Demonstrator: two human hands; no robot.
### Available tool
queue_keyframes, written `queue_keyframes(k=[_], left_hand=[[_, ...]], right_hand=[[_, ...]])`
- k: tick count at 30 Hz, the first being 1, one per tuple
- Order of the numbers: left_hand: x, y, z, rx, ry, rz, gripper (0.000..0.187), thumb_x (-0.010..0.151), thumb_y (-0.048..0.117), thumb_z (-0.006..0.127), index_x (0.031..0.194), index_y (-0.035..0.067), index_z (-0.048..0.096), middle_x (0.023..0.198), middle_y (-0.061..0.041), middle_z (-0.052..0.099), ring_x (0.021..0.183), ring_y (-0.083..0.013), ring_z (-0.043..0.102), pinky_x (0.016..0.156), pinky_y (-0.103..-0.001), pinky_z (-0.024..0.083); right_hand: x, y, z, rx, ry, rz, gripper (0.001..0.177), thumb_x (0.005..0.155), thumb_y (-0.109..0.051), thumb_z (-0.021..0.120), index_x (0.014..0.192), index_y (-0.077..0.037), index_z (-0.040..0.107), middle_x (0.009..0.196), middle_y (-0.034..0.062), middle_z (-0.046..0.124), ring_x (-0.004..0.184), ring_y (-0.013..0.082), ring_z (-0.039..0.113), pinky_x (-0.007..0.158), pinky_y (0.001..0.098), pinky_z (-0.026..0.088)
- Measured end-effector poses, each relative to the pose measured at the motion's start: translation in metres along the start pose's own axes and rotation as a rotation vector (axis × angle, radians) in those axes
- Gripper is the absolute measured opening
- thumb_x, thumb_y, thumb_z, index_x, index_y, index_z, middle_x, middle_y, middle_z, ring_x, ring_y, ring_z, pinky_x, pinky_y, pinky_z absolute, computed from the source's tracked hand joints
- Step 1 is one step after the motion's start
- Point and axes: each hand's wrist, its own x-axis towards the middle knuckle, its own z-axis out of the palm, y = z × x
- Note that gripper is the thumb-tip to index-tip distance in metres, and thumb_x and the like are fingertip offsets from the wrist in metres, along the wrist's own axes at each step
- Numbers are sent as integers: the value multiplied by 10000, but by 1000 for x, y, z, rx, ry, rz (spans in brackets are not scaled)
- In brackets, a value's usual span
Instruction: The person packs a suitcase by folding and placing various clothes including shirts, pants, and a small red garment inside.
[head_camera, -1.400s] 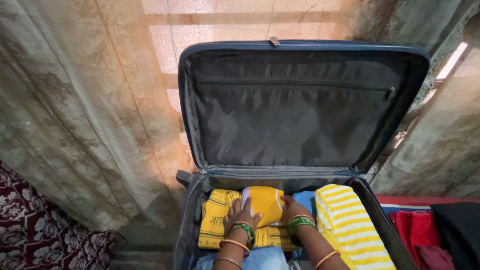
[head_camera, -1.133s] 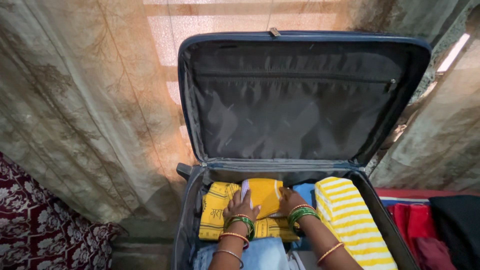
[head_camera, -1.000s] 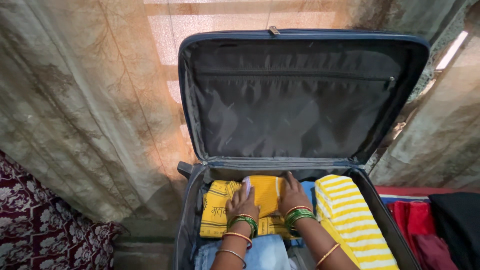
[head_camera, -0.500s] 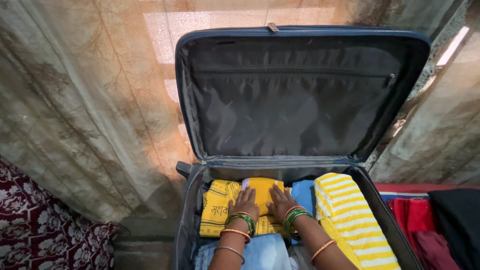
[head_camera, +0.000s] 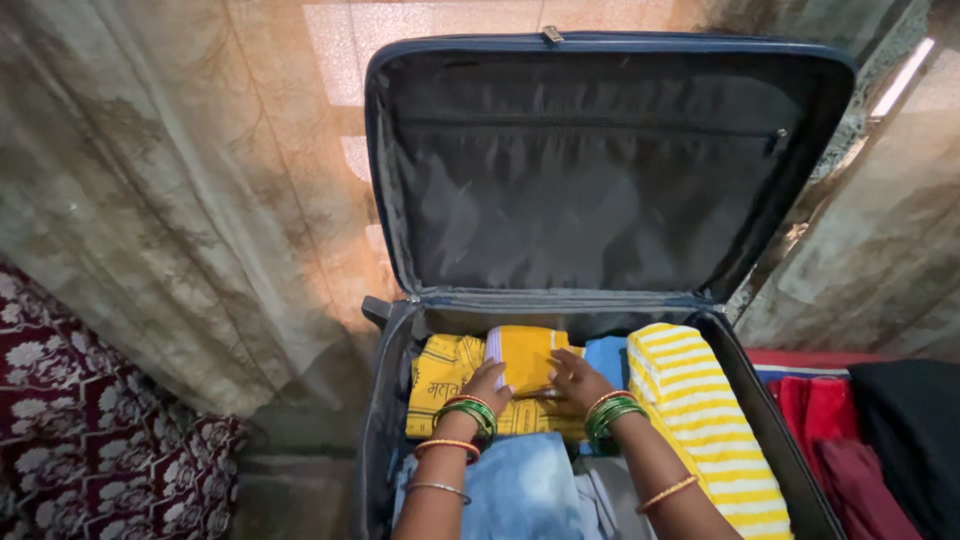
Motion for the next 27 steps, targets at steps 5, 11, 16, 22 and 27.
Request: queue_keyframes(k=[5, 11, 16, 22, 27], left_hand=[[-57, 28, -27, -93, 111, -40, 421, 914, 376, 682, 1247, 120, 703, 1330, -143, 654, 1273, -317, 593, 1109, -385, 445], [-158, 108, -99, 33, -157, -361, 593, 828, 602, 714, 1256, 192, 692, 1322, -80, 683, 1268, -269, 628, 1132, -410, 438], [-191, 126, -110, 270, -270, -430, 729, 835, 616, 726, 1445, 265, 535, 1569, -9, 452, 1483, -233, 377, 1222, -669, 82], [-190, 109, -88, 324, -198, -302, 625, 861, 548, 708, 1414, 284, 582, 1521, -33, 521, 1460, -278, 406, 1201, -680, 84], [-193, 134, -98, 429, -2, -206, 511, 881, 474, 698, 1361, 305, 645, 1444, -3, 618, 1424, -265, 470, 1241, -680, 99]], right_hand=[[-27, -42, -43, 687, 16, 684, 545, 882, -464, 682, 1335, -167, 624, 1288, 112, 717, 1138, 266, 709, 996, 367, 534], [-56, -108, -83, 554, -260, 796, 662, 831, -622, 721, 1329, -194, 632, 1178, 127, 743, 1122, 279, 710, 986, 375, 537], [-71, -147, -105, 390, -261, 754, 732, 762, -622, 781, 1319, -187, 588, 1104, 107, 757, 1043, 302, 726, 923, 409, 562], [-87, -155, -116, 473, -87, 729, 621, 758, -541, 791, 1239, -189, 618, 999, 132, 775, 968, 309, 745, 880, 420, 577], [-90, -158, -121, 455, -51, 820, 624, 810, -484, 747, 1342, -215, 560, 1018, 133, 784, 995, 333, 747, 903, 436, 563]])
